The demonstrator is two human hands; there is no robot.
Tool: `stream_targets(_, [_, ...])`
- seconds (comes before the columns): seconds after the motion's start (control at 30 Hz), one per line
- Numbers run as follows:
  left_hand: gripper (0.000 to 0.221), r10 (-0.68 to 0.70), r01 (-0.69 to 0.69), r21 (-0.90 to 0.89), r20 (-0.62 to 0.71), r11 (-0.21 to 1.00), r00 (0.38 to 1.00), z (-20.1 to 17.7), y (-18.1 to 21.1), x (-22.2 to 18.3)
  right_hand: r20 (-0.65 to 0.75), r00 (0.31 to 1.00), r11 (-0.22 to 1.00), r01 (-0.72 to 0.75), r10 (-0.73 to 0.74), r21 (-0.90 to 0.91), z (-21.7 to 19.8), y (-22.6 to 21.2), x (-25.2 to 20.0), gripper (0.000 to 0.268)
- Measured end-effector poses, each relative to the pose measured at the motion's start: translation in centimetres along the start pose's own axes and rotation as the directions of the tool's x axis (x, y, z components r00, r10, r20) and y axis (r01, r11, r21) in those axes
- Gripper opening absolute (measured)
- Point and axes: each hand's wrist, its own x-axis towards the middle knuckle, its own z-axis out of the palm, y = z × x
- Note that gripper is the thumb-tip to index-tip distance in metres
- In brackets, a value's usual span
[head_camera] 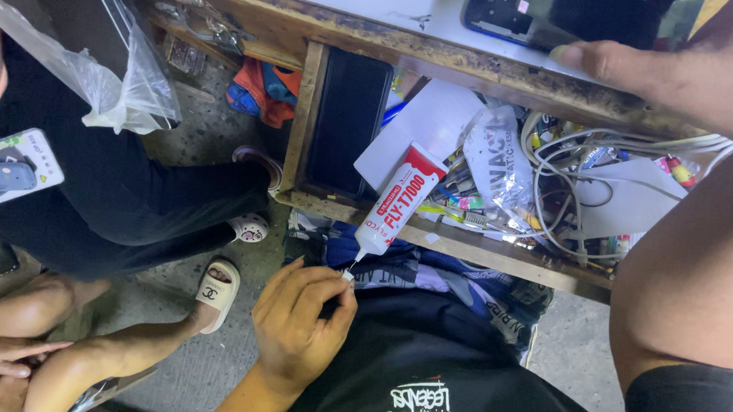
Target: The person applies adhesive along the edges of a smartphone chassis using a tube, then aligns and presses the screen assembly onto the chassis. The person then picks up a SIM tray and inserts it into the side of the phone.
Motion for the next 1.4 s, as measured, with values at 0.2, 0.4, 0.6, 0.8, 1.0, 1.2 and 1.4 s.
stream_targets(0.2, [0.017,0.010,-0.010,0.012,-0.002,1.000,1.000,0.2,0.0,0.0,-0.003,0.997,0.992,0.073,-0.074,-0.101,0.1,1.0,-0.3,0.034])
stream_targets(0.4, [0.019,-0.015,0.015,-0.036,-0.008,0.999,1.000,0.1,0.0,0.0,-0.022,0.994,0.994,-0.107,0.107,0.005,0.2,0.4,-0.1,0.038])
stream_targets(0.6, [0.020,-0.075,0.075,-0.070,-0.005,0.995,0.997,0.6,-0.6,-0.2,-0.017,0.994,0.987,0.108,-0.111,-0.120,0.1,1.2,-0.5,0.037])
stream_targets(0.8, [0.018,-0.089,0.084,-0.121,-0.034,0.989,0.995,1.8,-0.8,0.4,-0.050,0.949,0.943,-0.315,0.311,-0.110,0.5,-0.2,0.1,0.047])
stream_targets(1.0, [0.019,-0.042,0.035,-0.101,-0.071,0.994,0.997,1.9,-0.6,2.8,-0.101,0.991,0.982,0.072,-0.091,-0.175,-0.3,-1.6,0.4,0.045])
stream_targets(1.2, [0.021,0.020,-0.032,-0.275,-0.048,0.961,0.999,1.6,0.2,7.1,-0.076,0.989,0.975,-0.137,0.125,-0.174,-1.7,-5.0,1.7,0.064])
stream_targets(1.4, [0.016,-0.073,0.177,-0.758,0.170,0.628,0.983,4.6,1.8,11.4,-0.121,0.987,0.957,0.072,-0.110,-0.281,-2.2,-5.2,1.9,0.074])
